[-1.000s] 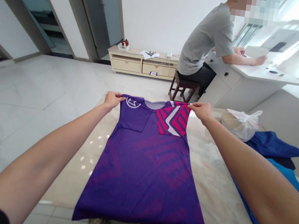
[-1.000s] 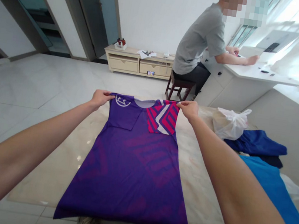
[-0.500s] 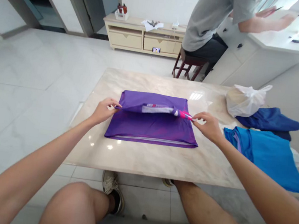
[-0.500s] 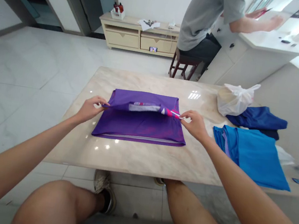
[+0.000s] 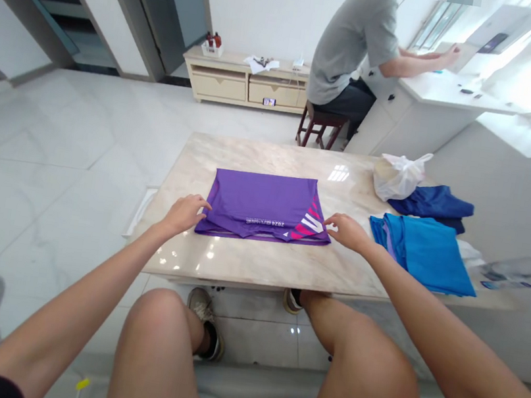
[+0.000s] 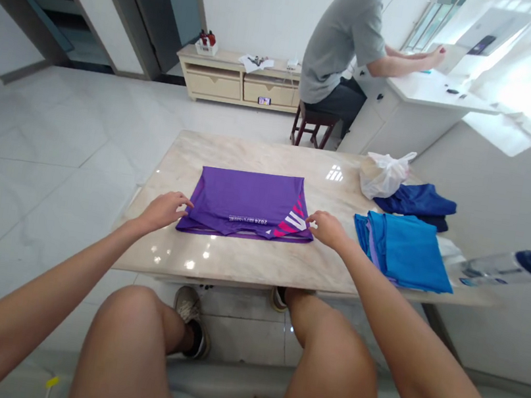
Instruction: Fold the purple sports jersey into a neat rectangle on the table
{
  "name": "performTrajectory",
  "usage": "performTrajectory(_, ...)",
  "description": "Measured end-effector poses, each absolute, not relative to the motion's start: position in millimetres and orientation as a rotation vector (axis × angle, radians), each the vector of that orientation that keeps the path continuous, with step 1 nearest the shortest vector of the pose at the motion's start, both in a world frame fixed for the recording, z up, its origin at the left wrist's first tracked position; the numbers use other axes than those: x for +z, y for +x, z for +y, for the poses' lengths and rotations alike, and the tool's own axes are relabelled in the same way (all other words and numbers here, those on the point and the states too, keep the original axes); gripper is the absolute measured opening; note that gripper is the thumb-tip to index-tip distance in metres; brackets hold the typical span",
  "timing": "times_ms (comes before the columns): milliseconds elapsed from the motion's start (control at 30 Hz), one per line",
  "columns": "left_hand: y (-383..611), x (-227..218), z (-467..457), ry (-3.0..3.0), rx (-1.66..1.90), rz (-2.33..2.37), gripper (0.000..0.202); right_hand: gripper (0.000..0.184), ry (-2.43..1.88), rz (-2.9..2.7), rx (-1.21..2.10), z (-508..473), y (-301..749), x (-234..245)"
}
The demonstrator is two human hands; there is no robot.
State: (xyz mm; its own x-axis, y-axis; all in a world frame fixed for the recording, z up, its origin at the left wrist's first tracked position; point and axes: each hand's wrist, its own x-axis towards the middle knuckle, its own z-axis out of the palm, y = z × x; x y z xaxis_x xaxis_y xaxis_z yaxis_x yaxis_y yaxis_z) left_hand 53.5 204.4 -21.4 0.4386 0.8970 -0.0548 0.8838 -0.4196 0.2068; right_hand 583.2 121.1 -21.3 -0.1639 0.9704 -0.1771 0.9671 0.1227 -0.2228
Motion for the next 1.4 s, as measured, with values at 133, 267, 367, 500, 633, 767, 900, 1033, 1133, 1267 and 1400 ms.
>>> performTrajectory(133,98.9,1.9,167.6,2.505,0.014,1.569,0.031,0.027,-2.178,-2.405,0.522,114.6,541.7,3.1)
performTrajectory(267,149.6,-6.6,139.0,2.525,-0.03,1.523,0.026,0.027,-2.025,-2.535,0.435,106.3,490.8,-5.3)
performTrajectory(367,169.6,-25.5,133.2,2.543,-0.048,1.482,0.026,0.027,-1.884,-2.664,0.31,103.6,464.6,-23.6)
performTrajectory(500,171.8,-46.3,141.7,2.519,0.012,1.45,0.023,0.024,-1.77,-2.75,0.286,111.6,454.6,-38.0)
performTrajectory(633,166.3,-51.7,152.9,2.476,0.045,1.399,0.014,0.022,-1.698,-2.764,0.437,122.5,463.4,-38.5)
performTrajectory(767,167.0,-43.5,153.6,2.469,0.054,1.371,0.007,0.016,-1.736,-2.621,0.717,125.7,483.9,-35.7)
performTrajectory(900,180.2,-29.7,145.3,2.481,0.168,1.39,0.009,0.019,-2.112,-2.268,0.605,123.5,515.7,-33.1)
performTrajectory(1033,201.8,-20.6,134.7,2.467,0.133,1.356,0.013,0.024,-2.505,-1.868,0.438,114.9,543.8,-38.9)
performTrajectory(1133,223.1,-18.8,127.8,2.442,0.079,1.325,0.013,0.041,-2.607,-1.603,0.437,109.8,553.0,-52.0)
performTrajectory(1267,259.6,-19.3,119.6,2.388,0.098,1.266,0.014,0.036,-2.568,-1.432,0.578,110.8,552.3,-68.0)
performTrajectory(1400,300.3,-21.9,111.4,2.325,0.178,1.25,0.023,0.028,-2.462,-1.38,0.773,115.5,546.9,-72.2)
